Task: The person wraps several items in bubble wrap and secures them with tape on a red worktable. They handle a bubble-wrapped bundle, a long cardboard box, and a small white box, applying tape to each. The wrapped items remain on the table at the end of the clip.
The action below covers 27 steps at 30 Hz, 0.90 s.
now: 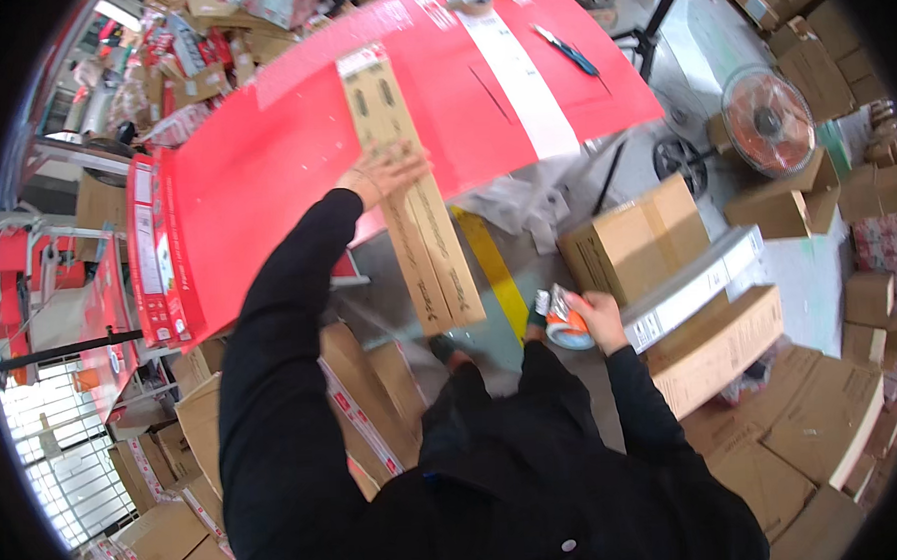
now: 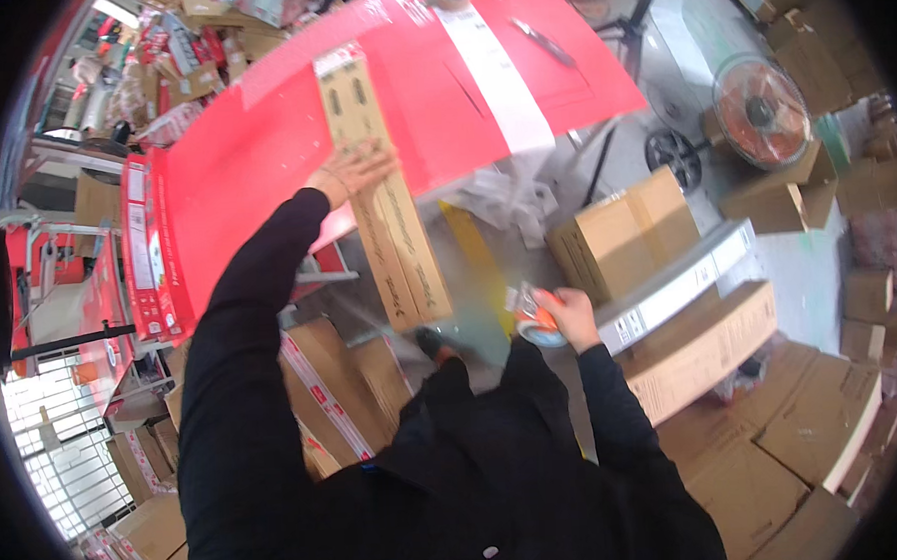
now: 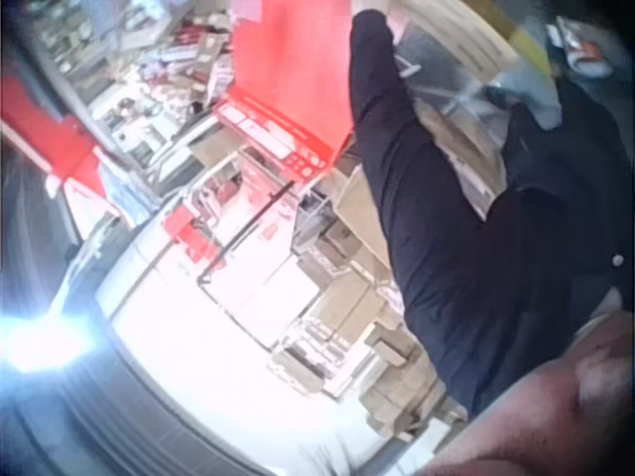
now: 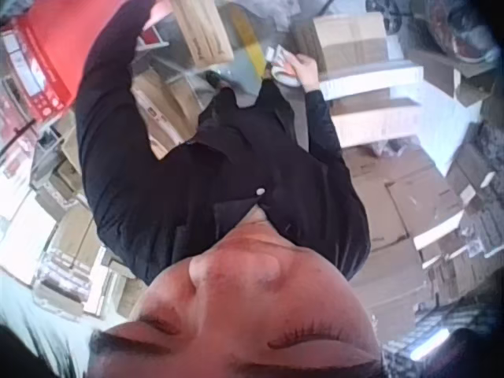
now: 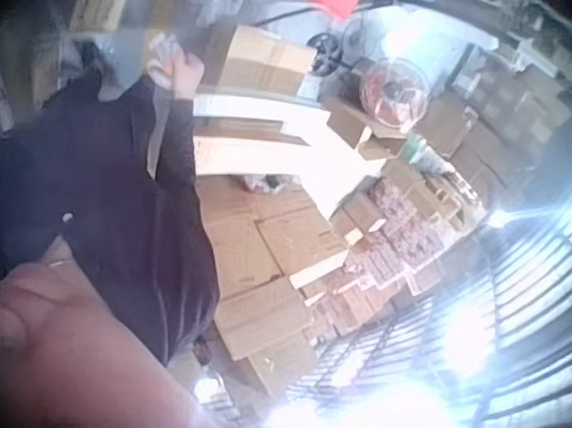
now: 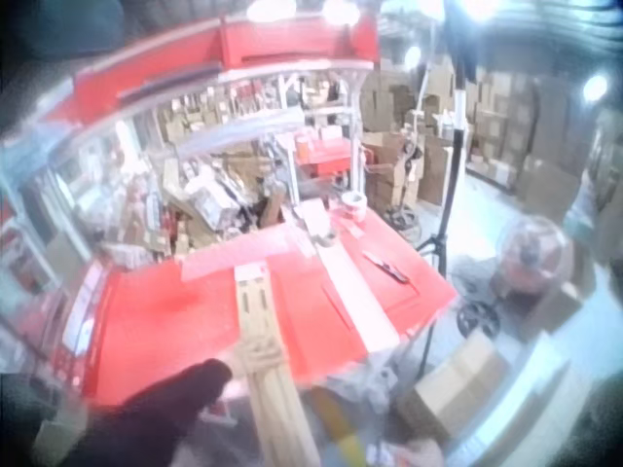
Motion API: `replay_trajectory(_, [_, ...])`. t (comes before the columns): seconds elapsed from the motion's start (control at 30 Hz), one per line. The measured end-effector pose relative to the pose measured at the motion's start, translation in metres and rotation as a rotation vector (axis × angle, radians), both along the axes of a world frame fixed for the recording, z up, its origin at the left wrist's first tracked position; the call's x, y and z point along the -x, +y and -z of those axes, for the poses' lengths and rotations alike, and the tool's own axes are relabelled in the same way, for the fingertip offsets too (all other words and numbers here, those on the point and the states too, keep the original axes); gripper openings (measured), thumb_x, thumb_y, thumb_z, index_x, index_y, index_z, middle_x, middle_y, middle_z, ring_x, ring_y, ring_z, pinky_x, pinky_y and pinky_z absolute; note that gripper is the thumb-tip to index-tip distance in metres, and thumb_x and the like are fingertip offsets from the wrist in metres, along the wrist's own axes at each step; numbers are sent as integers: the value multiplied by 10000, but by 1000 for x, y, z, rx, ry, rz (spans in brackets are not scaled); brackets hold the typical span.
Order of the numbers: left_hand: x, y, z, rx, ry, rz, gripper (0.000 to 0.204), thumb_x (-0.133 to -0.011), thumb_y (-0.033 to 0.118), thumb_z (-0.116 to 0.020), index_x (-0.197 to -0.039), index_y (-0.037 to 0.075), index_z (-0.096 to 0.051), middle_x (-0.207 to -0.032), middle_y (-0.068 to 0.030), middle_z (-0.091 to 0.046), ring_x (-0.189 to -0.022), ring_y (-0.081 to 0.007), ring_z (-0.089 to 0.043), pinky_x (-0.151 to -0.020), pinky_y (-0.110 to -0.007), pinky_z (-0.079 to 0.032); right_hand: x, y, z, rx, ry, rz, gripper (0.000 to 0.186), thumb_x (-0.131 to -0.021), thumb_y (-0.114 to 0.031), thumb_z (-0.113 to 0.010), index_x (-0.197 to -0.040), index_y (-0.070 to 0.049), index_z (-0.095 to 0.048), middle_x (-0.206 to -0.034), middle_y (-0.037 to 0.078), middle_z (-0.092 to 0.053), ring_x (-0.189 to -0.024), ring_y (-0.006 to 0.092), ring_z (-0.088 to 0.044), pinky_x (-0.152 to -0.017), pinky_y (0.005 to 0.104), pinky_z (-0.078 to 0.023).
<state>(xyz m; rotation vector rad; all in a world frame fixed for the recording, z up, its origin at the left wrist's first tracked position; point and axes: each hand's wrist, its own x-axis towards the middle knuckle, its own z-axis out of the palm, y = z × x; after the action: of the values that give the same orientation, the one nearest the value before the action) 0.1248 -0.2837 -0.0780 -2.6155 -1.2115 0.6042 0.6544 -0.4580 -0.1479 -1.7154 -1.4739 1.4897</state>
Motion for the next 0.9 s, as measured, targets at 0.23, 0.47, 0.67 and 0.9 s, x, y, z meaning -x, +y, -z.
replay_trajectory(0.23, [-158, -217, -101, 771, -1689, -1143, 373, -1101, 277, -637, -1337, -9, -681, -1190, -52, -741, -1165, -127, -648, -1034, -317, -509, 94, 32, -156, -242, -55, -237, 473, -767, -373, -935, -738, 23, -678, -633, 116, -649, -583, 138, -617, -568, 328, -492])
replay_trajectory(0.47, [-208, -279, -73, 561, -2619, -1569, 248, -1114, 241, -625, -1084, 25, -744, -1000, 11, -748, -884, -53, -628, -837, -250, -500, 154, 29, -164, -604, -104, -498, 515, -726, -452, -943, -791, 6, -716, -710, 170, -693, -644, 329, -707, -608, 417, -547])
replay_trajectory(0.67, [-123, -302, -1, -423, -1921, -1743, 289, -1050, 253, -730, -869, 29, -748, -753, 43, -650, -670, -36, -525, -644, -243, -434, 140, 102, -132, -580, -315, -621, 566, -759, -455, -938, -728, 42, -668, -629, 198, -629, -578, 298, -685, -591, 418, -536])
replay_trajectory(0.9, [-199, -281, 144, 421, -2782, -2053, 329, -1102, 301, -600, -1323, 64, -657, -1140, -89, -752, -993, -224, -741, -829, -366, -603, 126, 122, 79, 71, 212, -482, 557, -937, -468, -823, -1162, 23, -687, -1113, 131, -705, -1010, 150, -638, -903, 330, -531])
